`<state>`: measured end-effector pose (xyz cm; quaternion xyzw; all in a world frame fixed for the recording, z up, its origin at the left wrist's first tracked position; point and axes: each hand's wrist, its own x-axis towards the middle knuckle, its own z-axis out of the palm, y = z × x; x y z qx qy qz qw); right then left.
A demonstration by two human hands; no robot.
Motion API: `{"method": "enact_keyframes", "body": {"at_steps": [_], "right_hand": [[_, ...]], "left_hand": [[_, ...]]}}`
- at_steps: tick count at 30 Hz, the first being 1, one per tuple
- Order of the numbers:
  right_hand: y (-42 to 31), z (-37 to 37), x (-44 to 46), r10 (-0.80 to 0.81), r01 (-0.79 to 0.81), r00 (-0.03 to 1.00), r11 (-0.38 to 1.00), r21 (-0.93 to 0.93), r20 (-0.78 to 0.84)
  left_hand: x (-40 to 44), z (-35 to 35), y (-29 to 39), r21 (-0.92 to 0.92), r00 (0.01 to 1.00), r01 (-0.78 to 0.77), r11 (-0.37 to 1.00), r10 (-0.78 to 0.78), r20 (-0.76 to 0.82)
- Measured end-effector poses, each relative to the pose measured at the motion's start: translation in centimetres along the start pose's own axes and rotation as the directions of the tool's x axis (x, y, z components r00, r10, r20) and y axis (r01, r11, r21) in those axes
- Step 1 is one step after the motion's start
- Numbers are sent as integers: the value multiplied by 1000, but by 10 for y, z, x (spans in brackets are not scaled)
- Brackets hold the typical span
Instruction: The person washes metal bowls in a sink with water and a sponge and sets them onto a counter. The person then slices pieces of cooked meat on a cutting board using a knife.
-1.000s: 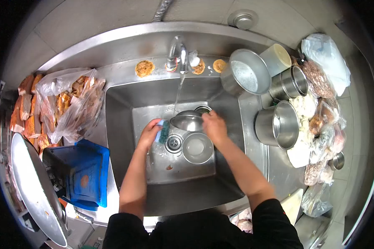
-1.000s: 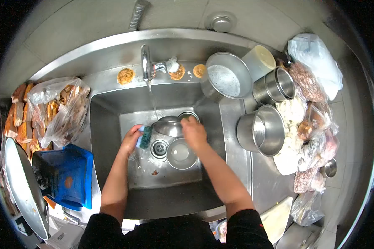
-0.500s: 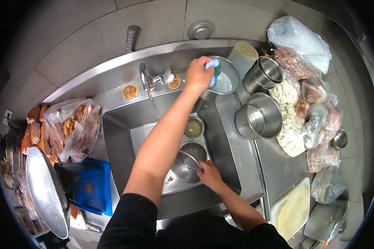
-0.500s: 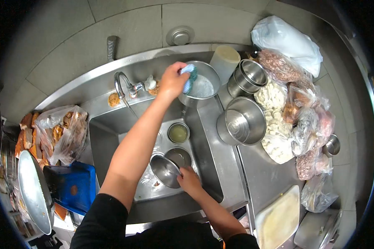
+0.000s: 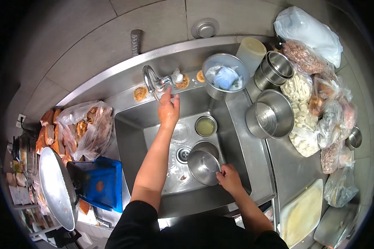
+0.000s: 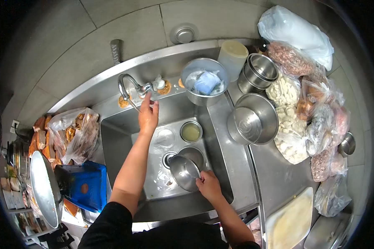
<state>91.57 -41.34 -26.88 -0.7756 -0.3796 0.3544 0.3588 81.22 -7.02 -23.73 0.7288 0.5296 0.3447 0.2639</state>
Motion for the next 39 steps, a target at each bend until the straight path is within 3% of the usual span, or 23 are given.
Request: {"method": "enact_keyframes", "body": {"at_steps": [4, 7, 11, 13, 14, 15, 17, 18, 19, 21, 22, 23, 25, 27, 29, 30, 32, 33, 35, 39], "right_hand": [[1, 3, 8, -25, 25, 999, 1000, -3, -20], [-11, -1, 6, 93, -93, 996, 992, 83, 4], [-4, -4, 5, 35, -35, 999, 999, 39, -12], [-2, -6, 6, 100, -99, 994, 995, -13, 47], [1, -4, 6, 101, -101, 994, 995, -13, 50], [6, -1, 7, 91, -90, 996, 996, -27, 24], [10, 2, 6, 84, -84, 996, 996, -41, -4], [11, 3, 5, 63, -63, 998, 994, -91, -1], [11, 3, 6, 43, -43, 999, 989, -141, -1], [11, 3, 5, 56, -55, 998, 989, -140, -1], [11, 2, 4, 61, -59, 998, 989, -137, 10], [8, 1, 5, 77, -76, 997, 987, -141, 7], [0, 0, 14, 328, -336, 940, 938, 89, 100], [4, 10, 40, 342, -358, 933, 915, 185, 114], [21, 34, 73, 328, -355, 935, 846, 398, 135], [28, 51, 92, 302, -333, 942, 793, 510, 145], [12, 77, 132, 346, -371, 928, 810, 454, 142], [11, 92, 150, 338, -372, 928, 811, 452, 157], [6, 120, 177, 301, -444, 895, 659, 607, 328], [-21, 133, 177, 353, -499, 867, 604, 621, 353]], "left_hand": [[7, 2, -3, 158, 990, -46, 986, 24, 142], [7, 9, -14, 115, 988, -128, 985, 117, 100], [8, 13, -45, 60, 987, -51, 997, 42, 155], [16, 23, -67, -3, 803, 52, 999, -40, 595], [22, 30, -70, 116, 651, 61, 991, -128, 748], [30, 37, -73, 117, 650, 62, 991, -130, 749], [49, 58, -77, 393, 364, -43, 918, -352, 862], [65, 75, -76, 523, 345, -222, 823, -436, 831], [82, 85, -71, 518, 342, -229, 824, -430, 836], [102, 107, -63, 507, 211, -252, 824, -465, 860], [105, 107, -53, 539, 207, -138, 831, -508, 836], [106, 114, -54, 533, 191, -142, 834, -505, 842], [109, 115, -61, 580, 36, -47, 813, -579, 814], [86, 94, -71, 533, 75, 8, 846, -532, 843], [53, 71, -103, 329, 280, 274, 904, -402, 872], [37, 60, -127, 267, 326, 325, 907, -372, 869], [-6, 26, -157, 78, 340, 695, 715, -423, 840], [-27, 11, -163, 79, 347, 701, 709, -435, 831], [-62, -14, -176, -137, 372, 848, 511, -392, 841], [-84, -5, -221, -351, 485, 871, 343, -492, 723]]}}
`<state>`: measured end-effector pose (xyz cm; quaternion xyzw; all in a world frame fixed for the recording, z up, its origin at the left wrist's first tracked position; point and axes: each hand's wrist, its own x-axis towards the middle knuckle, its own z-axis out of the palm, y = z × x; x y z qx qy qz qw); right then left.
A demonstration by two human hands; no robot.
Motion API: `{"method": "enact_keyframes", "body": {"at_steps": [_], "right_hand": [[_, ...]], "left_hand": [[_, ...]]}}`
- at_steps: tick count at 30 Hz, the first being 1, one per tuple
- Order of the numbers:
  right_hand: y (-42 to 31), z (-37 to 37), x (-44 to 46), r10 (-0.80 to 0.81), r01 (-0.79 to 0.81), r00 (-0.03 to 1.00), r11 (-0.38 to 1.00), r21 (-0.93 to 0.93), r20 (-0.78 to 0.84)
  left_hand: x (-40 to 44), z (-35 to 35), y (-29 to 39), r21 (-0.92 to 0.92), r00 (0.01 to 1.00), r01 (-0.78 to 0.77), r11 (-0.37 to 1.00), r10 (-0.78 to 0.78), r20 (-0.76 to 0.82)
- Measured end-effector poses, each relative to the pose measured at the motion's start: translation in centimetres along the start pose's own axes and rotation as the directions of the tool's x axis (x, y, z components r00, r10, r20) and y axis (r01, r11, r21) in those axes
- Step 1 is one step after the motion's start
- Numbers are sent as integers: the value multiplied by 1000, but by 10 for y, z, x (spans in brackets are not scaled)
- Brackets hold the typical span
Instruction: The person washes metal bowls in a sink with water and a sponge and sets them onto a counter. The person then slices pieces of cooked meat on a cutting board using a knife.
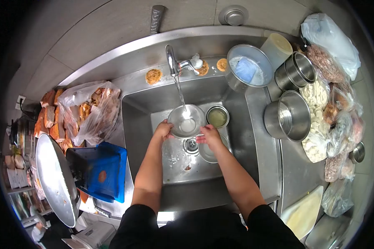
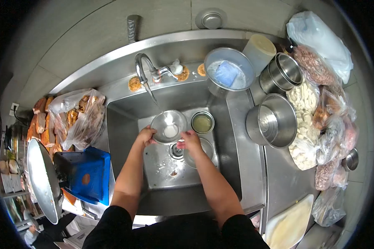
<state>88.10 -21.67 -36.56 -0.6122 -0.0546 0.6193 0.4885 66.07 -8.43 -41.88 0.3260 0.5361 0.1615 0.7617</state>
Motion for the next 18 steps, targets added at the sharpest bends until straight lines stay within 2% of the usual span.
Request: {"method": "enact_keyframes", "body": {"at_steps": [2, 3, 4, 5, 7, 8, 10, 11, 13, 14, 15, 16, 17, 18], "right_hand": [[-6, -11, -23, -3, 2, 1000, 986, -167, -6], [-5, -21, -38, -6, 3, 1000, 985, -172, -17], [1, -37, -55, -92, 85, 996, 951, -297, -9], [9, -53, -74, -172, 160, 985, 897, -413, 8], [23, -87, -118, -233, 201, 973, 847, -491, -3], [34, -107, -136, -235, 181, 972, 820, -543, -30], [49, -136, -174, -224, 137, 971, 802, -581, -79], [50, -140, -195, -210, 116, 972, 815, -568, -102], [48, -139, -225, -198, 82, 969, 818, -570, -145], [48, -138, -234, -182, 46, 966, 817, -574, -182], [49, -136, -236, -179, 44, 967, 821, -570, -182], [47, -131, -235, -308, 164, 944, 747, -644, -117], [43, -124, -232, -428, 278, 903, 652, -706, -40], [36, -114, -226, -429, 281, 903, 652, -704, -37]], "left_hand": [[5, 6, 14, 182, 998, 19, 983, -8, -61], [9, 15, 23, 269, 992, 25, 963, 9, -125], [8, 25, 37, 417, 992, -19, 909, 69, -105], [7, 34, 52, 556, 990, -62, 829, 124, -74], [14, 55, 72, 859, 934, -219, 463, 355, 46], [9, 68, 82, 859, 937, -223, 461, 345, 58], [-7, 91, 96, 919, 867, -307, 246, 471, 163], [-11, 96, 94, 919, 868, -310, 242, 467, 170], [-22, 103, 91, 906, 664, -416, 81, 708, 241], [-29, 104, 90, 906, 665, -416, 77, 705, 245], [-37, 103, 89, 892, 583, -451, -14, 752, 307], [-46, 103, 87, 872, 494, -477, -107, 788, 367], [-53, 102, 86, 873, 495, -474, -110, 787, 368], [-59, 100, 85, 853, 460, -502, -141, 792, 401]]}}
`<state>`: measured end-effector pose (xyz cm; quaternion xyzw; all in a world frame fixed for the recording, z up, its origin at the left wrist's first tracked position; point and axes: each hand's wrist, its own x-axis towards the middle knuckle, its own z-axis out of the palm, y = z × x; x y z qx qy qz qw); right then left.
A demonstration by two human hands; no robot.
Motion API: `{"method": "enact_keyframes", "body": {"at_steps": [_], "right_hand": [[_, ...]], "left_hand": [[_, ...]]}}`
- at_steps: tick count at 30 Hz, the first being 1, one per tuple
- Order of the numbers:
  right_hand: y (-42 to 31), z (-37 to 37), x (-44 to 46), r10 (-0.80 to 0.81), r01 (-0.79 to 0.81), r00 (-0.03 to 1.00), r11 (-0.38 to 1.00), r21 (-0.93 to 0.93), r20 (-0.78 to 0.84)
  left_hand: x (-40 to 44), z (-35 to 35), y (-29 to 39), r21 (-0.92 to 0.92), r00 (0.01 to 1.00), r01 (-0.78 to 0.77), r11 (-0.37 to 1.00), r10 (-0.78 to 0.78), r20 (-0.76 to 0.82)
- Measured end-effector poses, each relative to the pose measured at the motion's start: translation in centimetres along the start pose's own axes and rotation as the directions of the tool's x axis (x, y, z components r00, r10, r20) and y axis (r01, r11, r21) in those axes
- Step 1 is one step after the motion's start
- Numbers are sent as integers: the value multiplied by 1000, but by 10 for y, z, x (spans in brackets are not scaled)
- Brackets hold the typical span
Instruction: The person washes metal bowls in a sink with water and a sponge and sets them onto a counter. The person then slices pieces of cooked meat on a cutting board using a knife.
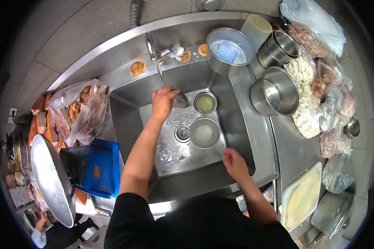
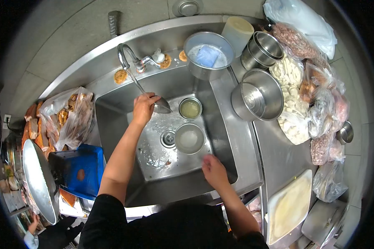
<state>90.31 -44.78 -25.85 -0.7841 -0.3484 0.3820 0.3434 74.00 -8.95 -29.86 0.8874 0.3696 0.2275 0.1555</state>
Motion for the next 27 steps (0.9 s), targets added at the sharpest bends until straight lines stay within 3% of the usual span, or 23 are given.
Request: {"method": "enact_keyframes", "body": {"at_steps": [2, 5, 8, 9, 11, 12, 14, 15, 16, 17, 18, 20, 23, 25, 26, 27], "right_hand": [[-29, 13, 25, -231, 215, 971, 956, -198, -58], [-52, 43, 66, -312, 272, 948, 896, -351, -65], [-50, 66, 91, -414, 338, 908, 812, -476, -62], [-46, 69, 96, -343, 306, 939, 834, -460, 5], [-35, 65, 97, -288, 257, 957, 823, -507, 17], [-25, 60, 96, -280, 256, 959, 814, -522, 33], [-11, 43, 83, -268, 225, 963, 808, -545, 0], [-13, 31, 74, -167, 127, 986, 818, -561, -20], [-10, 22, 66, -65, 29, 997, 820, -572, -43], [-1, 13, 57, -101, 43, 992, 815, -577, -69], [3, 4, 47, -92, 29, 993, 813, -581, -79], [4, -11, 30, -52, -30, 991, 815, -579, -124], [10, -28, 3, -51, -40, 986, 850, -526, -158], [9, -34, -11, -40, -42, 987, 874, -485, -158], [11, -36, -16, -33, -48, 985, 894, -445, -172], [11, -36, -18, -30, -48, 983, 913, -405, -183]], "left_hand": [[-12, -7, 5, -2, 999, -39, 999, 39, -20], [-37, -7, 13, -96, 981, -176, 980, 183, 65], [-65, 3, 38, -266, 963, -158, 951, 207, 170], [-73, 8, 46, -277, 961, -163, 947, 215, 171], [-86, 24, 58, -456, 942, -10, 890, 161, 294], [-88, 32, 61, -471, 939, -15, 882, 174, 296], [-91, 52, 57, -734, 909, 334, 592, 2, 416], [-101, 84, 39, -744, 875, 464, 481, -119, 469], [-113, 123, 21, -570, 826, 551, 610, -298, 479], [-123, 148, 13, -361, 765, 630, 687, -471, 439], [-127, 155, 21, -72, 632, 716, 695, -600, 491], [-141, 179, 22, 188, 471, 668, 720, -604, 642], [-151, 201, 25, 238, 507, 595, 768, -588, 631], [-148, 211, 14, 150, 652, 565, 811, -551, 520], [-142, 202, 13, 167, 644, 578, 798, -573, 507], [-133, 196, 16, 110, 720, 506, 856, -489, 493]]}}
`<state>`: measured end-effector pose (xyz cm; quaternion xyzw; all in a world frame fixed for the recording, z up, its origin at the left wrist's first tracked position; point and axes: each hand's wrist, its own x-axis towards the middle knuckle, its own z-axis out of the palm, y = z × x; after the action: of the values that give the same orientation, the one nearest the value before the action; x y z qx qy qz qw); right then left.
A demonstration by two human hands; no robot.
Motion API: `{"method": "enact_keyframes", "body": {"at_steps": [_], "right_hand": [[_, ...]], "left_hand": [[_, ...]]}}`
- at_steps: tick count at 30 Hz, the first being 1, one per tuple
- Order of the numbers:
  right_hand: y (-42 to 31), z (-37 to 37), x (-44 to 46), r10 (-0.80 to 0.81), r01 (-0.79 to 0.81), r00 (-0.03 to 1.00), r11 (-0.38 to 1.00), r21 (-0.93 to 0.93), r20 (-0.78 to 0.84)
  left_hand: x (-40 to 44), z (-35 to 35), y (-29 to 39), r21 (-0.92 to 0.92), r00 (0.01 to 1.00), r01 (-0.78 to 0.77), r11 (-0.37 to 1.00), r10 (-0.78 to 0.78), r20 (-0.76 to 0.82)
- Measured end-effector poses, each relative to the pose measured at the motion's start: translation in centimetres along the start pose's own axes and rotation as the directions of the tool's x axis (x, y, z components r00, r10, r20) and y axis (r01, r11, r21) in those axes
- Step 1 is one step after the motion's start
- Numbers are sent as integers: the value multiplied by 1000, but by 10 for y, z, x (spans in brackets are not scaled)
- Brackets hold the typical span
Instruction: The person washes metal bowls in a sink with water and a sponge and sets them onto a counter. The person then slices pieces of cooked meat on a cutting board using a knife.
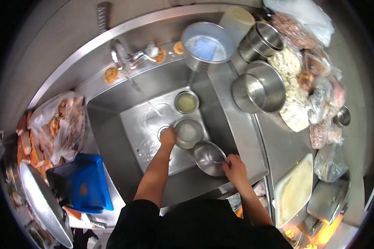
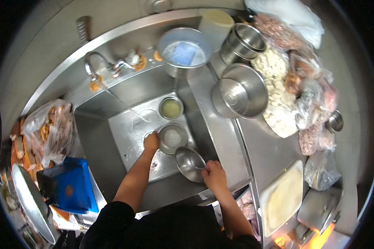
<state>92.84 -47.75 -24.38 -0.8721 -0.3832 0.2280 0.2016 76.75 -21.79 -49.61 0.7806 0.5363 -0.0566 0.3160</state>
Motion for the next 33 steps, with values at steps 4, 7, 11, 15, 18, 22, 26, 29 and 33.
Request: {"method": "enact_keyframes", "body": {"at_steps": [4, 7, 11, 15, 18, 22, 26, 29, 33], "right_hand": [[-3, -3, -5, -17, 19, 999, 997, 76, -33], [-1, -10, -7, -54, 60, 996, 994, 89, -65], [2, -16, -10, -17, 20, 999, 994, 108, -27], [-8, -21, -10, -5, 6, 1000, 988, 156, -9], [-13, -22, -8, -40, 41, 999, 992, 121, -9], [-17, -19, -2, -98, 99, 995, 990, 101, -9], [-26, -22, 2, -108, 113, 993, 987, 110, -50], [-32, -23, 7, -119, 125, 990, 989, 85, -73], [-52, -13, 35, -351, 350, 932, 936, -33, -89]], "left_hand": [[16, -37, -4, -27, 977, -209, 978, 207, -44], [37, -66, -44, -355, 973, 8, 935, -89, -214], [70, -126, -102, -596, 979, 196, 779, -189, 75], [92, -172, -96, -538, 987, 59, 841, 32, 158], [151, -158, -95, -274, 889, -451, 850, 455, -53], [58, -252, 29, 178, 919, -386, 905, 394, -8], [17, -261, 39, 407, 768, -443, 799, 572, -287], [-4, -263, 30, 476, 550, -479, 738, 675, -493], [-22, -263, 26, 504, 508, -493, 709, 705, -495]]}}
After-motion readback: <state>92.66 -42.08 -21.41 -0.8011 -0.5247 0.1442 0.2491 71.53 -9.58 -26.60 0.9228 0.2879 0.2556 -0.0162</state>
